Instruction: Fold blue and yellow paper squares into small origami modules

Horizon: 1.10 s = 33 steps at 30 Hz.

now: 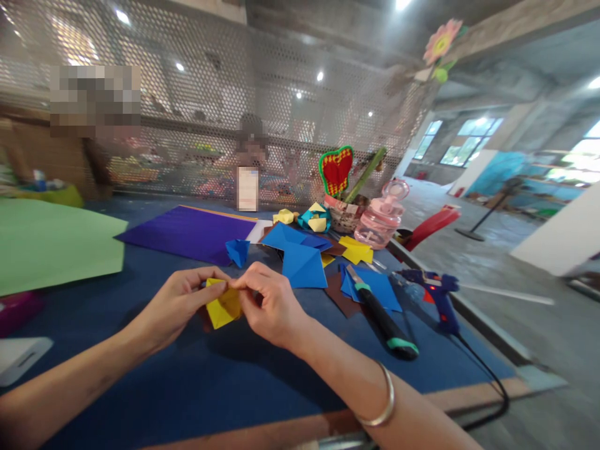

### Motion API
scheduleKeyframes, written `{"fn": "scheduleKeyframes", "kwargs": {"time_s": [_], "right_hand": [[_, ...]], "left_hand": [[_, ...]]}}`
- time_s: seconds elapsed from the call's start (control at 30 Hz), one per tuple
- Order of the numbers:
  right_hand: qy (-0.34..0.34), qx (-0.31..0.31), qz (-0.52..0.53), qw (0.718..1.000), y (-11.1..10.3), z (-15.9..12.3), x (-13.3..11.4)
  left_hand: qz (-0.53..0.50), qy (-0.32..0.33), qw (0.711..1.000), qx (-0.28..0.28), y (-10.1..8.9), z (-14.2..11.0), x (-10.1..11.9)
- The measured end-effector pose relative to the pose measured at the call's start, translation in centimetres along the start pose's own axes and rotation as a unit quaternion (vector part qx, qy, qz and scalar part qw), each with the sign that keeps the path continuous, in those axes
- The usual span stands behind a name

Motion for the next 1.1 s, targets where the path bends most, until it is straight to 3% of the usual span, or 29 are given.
{"fn": "scheduleKeyframes", "kwargs": {"time_s": [0.1,0.27,0.43,0.57,0.8,0.97,1.1], "right_hand": [[0.031,-0.028,0.002,0.999,0.0,0.1,-0.2],[0.136,0.009,0.029,0.99,0.2,0.2,0.8],[0.212,-0.013,0.094,0.973,0.5,0.0,1.9],[0.176,-0.035,0.009,0.984,0.3,0.0,1.4],[0.061,-0.05,-0.181,0.98,0.3,-0.3,0.0],[0.049,-0.068,-0.167,0.982,0.5,-0.3,0.3],[0.069,-0.078,-0.149,0.983,0.5,-0.3,0.7]], "left_hand": [[0.033,0.027,0.999,0.01,-0.2,0.2,0.0],[0.121,0.073,0.99,0.03,-0.2,0.5,-0.4],[0.229,0.149,0.958,0.087,-0.4,0.2,0.0],[0.295,0.187,0.931,0.104,-0.3,0.0,0.3],[0.321,0.223,0.919,0.053,0.2,0.1,0.1],[0.339,0.196,0.918,0.067,-0.2,0.6,-0.2],[0.364,0.213,0.904,0.065,-0.1,0.6,0.0]]}}
Point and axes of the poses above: each hand's wrist, its own z-axis towards the middle knuckle, its own y-axis out of the palm, x = y × z, the point moved 3 cm from there along z, towards the middle knuckle, and after that the axes turned 7 degrees about -y, right-handed, at the moved point
